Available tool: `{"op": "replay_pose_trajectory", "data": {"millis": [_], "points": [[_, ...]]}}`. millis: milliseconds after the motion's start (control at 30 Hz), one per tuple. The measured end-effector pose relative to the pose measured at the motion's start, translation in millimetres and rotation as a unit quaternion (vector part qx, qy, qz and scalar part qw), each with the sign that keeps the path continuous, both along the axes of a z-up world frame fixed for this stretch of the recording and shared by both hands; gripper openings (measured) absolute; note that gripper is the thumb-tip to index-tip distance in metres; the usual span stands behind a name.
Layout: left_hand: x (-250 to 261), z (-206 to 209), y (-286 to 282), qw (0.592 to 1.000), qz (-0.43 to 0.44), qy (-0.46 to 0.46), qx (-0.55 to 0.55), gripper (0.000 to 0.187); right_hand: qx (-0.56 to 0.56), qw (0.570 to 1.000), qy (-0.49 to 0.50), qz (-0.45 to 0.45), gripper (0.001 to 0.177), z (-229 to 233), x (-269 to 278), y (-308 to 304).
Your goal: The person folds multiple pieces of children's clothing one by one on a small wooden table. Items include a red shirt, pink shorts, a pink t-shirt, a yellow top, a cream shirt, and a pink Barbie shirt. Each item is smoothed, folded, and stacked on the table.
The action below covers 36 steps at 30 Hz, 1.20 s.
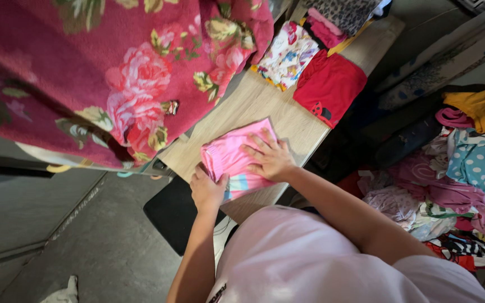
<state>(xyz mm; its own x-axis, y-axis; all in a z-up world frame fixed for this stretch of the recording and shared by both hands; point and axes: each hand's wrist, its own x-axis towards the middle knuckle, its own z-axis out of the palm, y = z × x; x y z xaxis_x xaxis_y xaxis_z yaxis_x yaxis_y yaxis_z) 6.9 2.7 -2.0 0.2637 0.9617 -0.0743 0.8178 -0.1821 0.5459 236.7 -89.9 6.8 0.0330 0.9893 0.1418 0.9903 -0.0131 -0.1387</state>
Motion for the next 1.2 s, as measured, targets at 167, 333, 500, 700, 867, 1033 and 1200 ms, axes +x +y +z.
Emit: {"op": "replay_pose_trajectory", "data": {"millis": [167,333,500,700,867,1033,1200], "points": [[-1,-10,15,0.995,-0.06,-0.007,-0.075,0.057,0.019,1.0,0.008,-0.022,0.066,-8,0,-6],[18,46,30,0.948,-0.22,-0.216,-0.082,0.054,-0.128,0.971,0.154,-0.132,0.104,42,17,-6],[66,172,44,0.881,-0.419,-0.126,-0.179,0.064,-0.022,0.968,0.245,-0.045,0.136,117,63,-10],[163,249,81,0.745,-0.591,-0.104,-0.292,0.062,-0.088,0.762,0.636,0.088,0.085,153,123,-50],[257,208,94,0.749,-0.458,-0.331,-0.346,0.083,0.017,0.626,0.776,-0.067,0.041,153,185,-58],[302,143,66,0.858,-0.317,-0.398,-0.071,0.085,0.167,0.524,0.802,-0.233,0.038,175,289,-22],[311,102,52,0.87,-0.22,-0.372,-0.239,0.086,0.27,0.453,0.832,-0.17,0.043,195,406,38]]}}
